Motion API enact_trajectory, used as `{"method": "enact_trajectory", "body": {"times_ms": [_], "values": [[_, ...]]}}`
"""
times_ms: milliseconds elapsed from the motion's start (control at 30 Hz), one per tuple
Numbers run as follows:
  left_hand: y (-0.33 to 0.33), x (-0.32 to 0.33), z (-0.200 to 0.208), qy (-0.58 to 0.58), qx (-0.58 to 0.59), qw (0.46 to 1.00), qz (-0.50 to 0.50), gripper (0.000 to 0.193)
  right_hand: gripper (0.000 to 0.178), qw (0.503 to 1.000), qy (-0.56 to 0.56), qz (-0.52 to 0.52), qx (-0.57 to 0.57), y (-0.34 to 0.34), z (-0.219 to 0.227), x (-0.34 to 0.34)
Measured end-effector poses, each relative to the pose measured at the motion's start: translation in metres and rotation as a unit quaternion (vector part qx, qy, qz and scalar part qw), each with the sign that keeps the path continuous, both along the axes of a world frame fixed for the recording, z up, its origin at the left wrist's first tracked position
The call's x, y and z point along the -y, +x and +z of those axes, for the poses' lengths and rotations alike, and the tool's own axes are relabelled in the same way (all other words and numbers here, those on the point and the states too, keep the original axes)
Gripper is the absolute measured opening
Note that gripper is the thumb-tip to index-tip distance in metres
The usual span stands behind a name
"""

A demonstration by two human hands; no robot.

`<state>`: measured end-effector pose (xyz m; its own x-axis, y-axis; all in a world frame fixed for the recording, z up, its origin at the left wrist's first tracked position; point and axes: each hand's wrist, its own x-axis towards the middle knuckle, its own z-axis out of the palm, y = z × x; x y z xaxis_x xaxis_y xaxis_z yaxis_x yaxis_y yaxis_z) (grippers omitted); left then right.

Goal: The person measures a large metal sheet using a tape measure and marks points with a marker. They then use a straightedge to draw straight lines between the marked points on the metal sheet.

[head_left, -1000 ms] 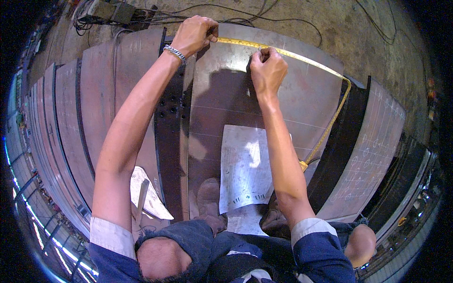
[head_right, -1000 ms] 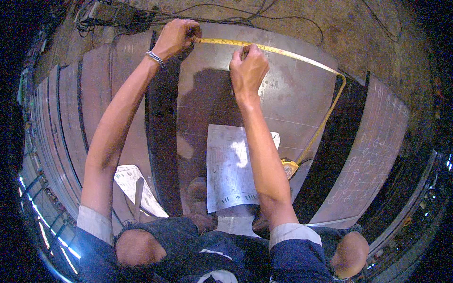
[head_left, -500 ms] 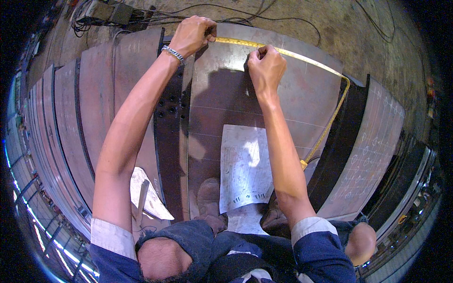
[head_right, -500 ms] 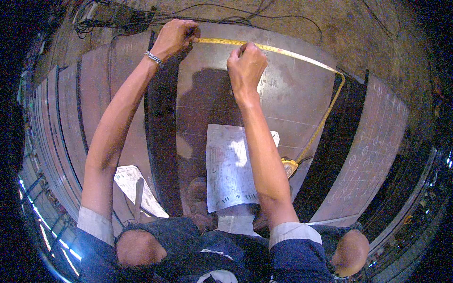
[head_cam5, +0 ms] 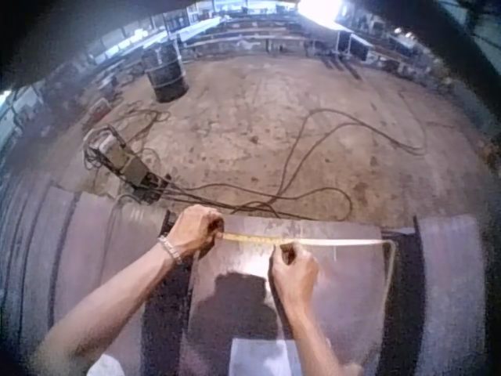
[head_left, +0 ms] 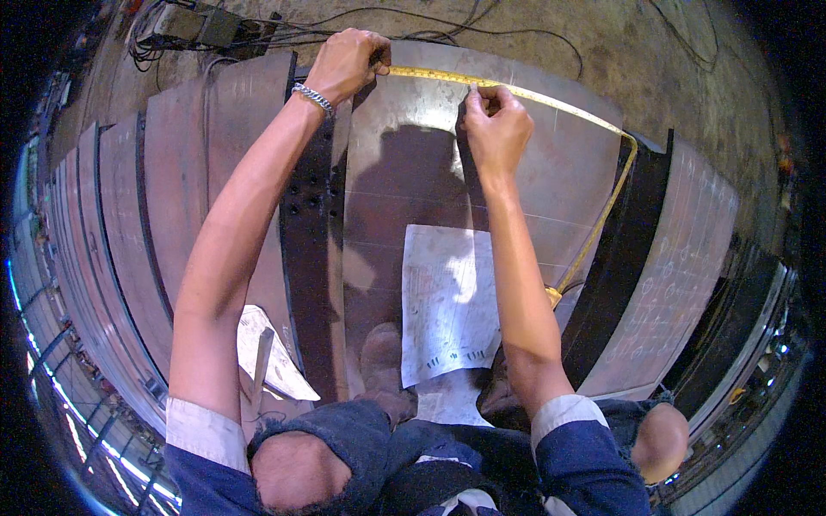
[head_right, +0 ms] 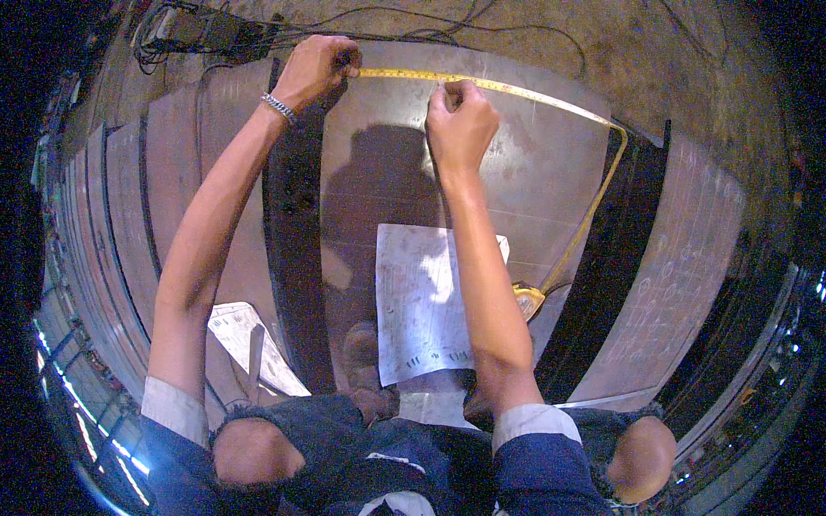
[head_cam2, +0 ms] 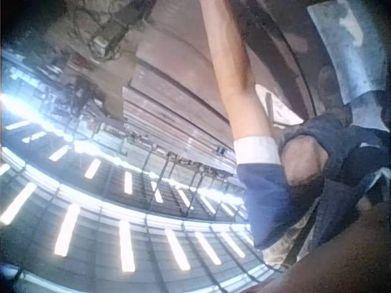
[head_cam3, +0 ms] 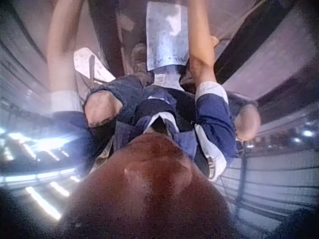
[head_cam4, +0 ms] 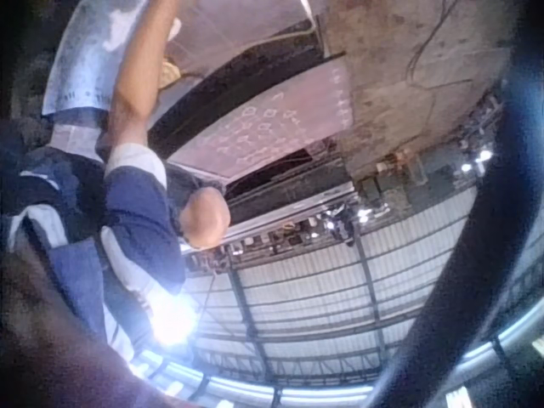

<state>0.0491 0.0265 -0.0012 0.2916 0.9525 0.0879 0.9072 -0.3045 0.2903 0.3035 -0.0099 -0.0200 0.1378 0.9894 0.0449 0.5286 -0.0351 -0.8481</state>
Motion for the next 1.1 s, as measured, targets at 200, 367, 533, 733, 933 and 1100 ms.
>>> {"method": "enact_trajectory", "body": {"times_ms": [200, 367, 533, 733, 933, 1100], "values": [[-0.003, 0.000, -0.005, -0.009, 0.002, 1.000, 0.000, 0.009, 0.018, 1.000, 0.016, 0.002, 0.019, -0.008, -0.007, 0.002], [0.000, -0.001, -0.001, -0.008, 0.003, 1.000, -0.006, 0.009, 0.021, 0.996, 0.070, 0.006, 0.054, -0.007, -0.018, -0.003], [-0.003, -0.001, -0.003, -0.002, -0.006, 1.000, -0.012, 0.009, 0.021, 0.995, 0.071, 0.013, 0.062, -0.008, -0.016, -0.003], [-0.001, 0.000, 0.000, -0.003, 0.001, 1.000, -0.008, 0.010, 0.017, 0.997, 0.039, 0.027, 0.062, -0.010, -0.005, -0.001], [-0.001, 0.001, 0.000, 0.004, -0.009, 1.000, -0.006, 0.009, 0.017, 0.994, 0.055, 0.033, 0.084, -0.012, -0.006, -0.003], [0.004, -0.004, -0.004, 0.003, 0.001, 1.000, -0.009, 0.010, 0.016, 0.994, 0.034, 0.039, 0.094, -0.008, 0.001, -0.005]]}}
